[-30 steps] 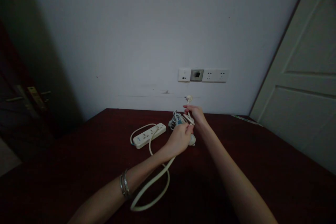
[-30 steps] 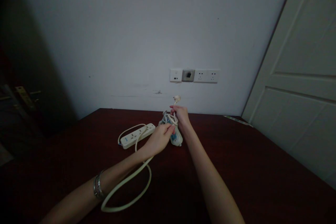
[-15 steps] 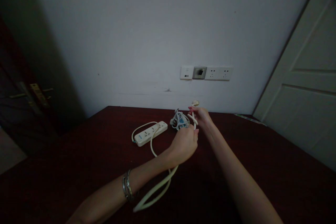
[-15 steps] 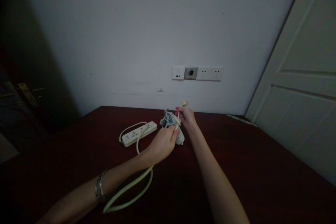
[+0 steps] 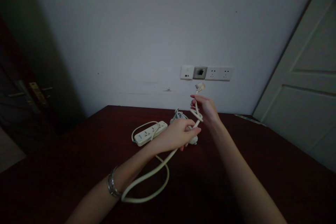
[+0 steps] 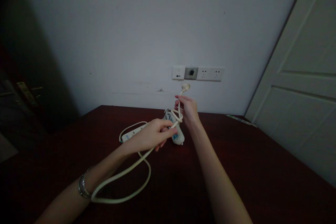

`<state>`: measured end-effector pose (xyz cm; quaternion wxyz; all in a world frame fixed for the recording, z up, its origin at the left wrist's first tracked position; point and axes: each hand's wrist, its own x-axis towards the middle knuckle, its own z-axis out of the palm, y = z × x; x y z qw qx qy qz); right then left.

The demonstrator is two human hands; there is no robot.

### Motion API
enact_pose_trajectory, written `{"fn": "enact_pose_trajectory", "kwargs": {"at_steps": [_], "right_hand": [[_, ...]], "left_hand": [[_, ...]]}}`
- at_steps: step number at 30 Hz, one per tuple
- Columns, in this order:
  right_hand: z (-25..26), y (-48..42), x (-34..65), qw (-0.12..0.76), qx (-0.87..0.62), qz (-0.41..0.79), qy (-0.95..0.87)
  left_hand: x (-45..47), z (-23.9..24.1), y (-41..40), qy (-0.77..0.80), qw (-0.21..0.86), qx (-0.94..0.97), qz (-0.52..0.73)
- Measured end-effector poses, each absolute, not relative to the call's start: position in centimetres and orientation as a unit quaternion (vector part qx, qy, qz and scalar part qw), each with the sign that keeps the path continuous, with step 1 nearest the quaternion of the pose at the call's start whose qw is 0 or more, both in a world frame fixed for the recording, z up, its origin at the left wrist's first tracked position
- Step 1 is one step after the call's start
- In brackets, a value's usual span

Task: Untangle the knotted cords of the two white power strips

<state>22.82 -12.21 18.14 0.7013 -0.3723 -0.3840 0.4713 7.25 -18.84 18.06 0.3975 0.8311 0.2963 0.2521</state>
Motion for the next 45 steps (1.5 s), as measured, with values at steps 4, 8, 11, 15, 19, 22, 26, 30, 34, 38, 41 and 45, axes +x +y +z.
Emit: {"fn": "enact_pose_trajectory", "kwargs": {"at_steps": [4,8,11,15,19,22,26,30,34,38,41,45], "right_hand": [[19.0,-12.9,23.0,0.713,-0.376,0.444,-0.390],[19.5,-13.0,24.1,0.742,-0.376,0.425,-0.358],[19.7,-12.9,25.5,0.772,-0.367,0.406,-0.324],[19.8,-13.0,27.4,0.810,-0.365,0.378,-0.260],[19.9,-13.0,28.9,0.842,-0.340,0.356,-0.223],[19.9,-13.1,30.0,0.861,-0.329,0.323,-0.213],[19.9,-13.6,31.6,0.880,-0.346,0.263,-0.194],[19.9,-14.2,33.0,0.894,-0.348,0.214,-0.185],[20.1,-14.6,33.8,0.898,-0.359,0.151,-0.205],[20.4,-15.1,33.7,0.887,-0.375,0.118,-0.242],[21.0,-15.7,32.8,0.872,-0.385,0.098,-0.286],[21.9,-16.7,31.3,0.827,-0.409,0.082,-0.376]], "left_hand": [[5.7,19.1,-18.7,0.262,0.424,0.853,0.155],[4.7,19.4,-18.6,0.223,0.426,0.877,0.018],[4.6,19.1,-18.8,0.173,0.411,0.893,-0.060],[5.5,18.7,-19.3,0.128,0.413,0.895,-0.107],[5.6,19.3,-19.4,0.080,0.498,0.850,-0.154],[4.6,20.3,-19.1,0.038,0.548,0.819,-0.168],[2.2,21.6,-18.2,0.068,0.562,0.800,-0.200],[0.1,22.4,-16.7,0.144,0.544,0.813,-0.149],[-1.1,21.7,-14.3,0.100,0.563,0.820,-0.013],[-1.0,20.0,-12.2,0.023,0.640,0.749,0.173],[-0.2,19.0,-11.3,-0.023,0.672,0.679,0.296],[0.8,18.7,-10.4,0.002,0.699,0.579,0.419]]}}
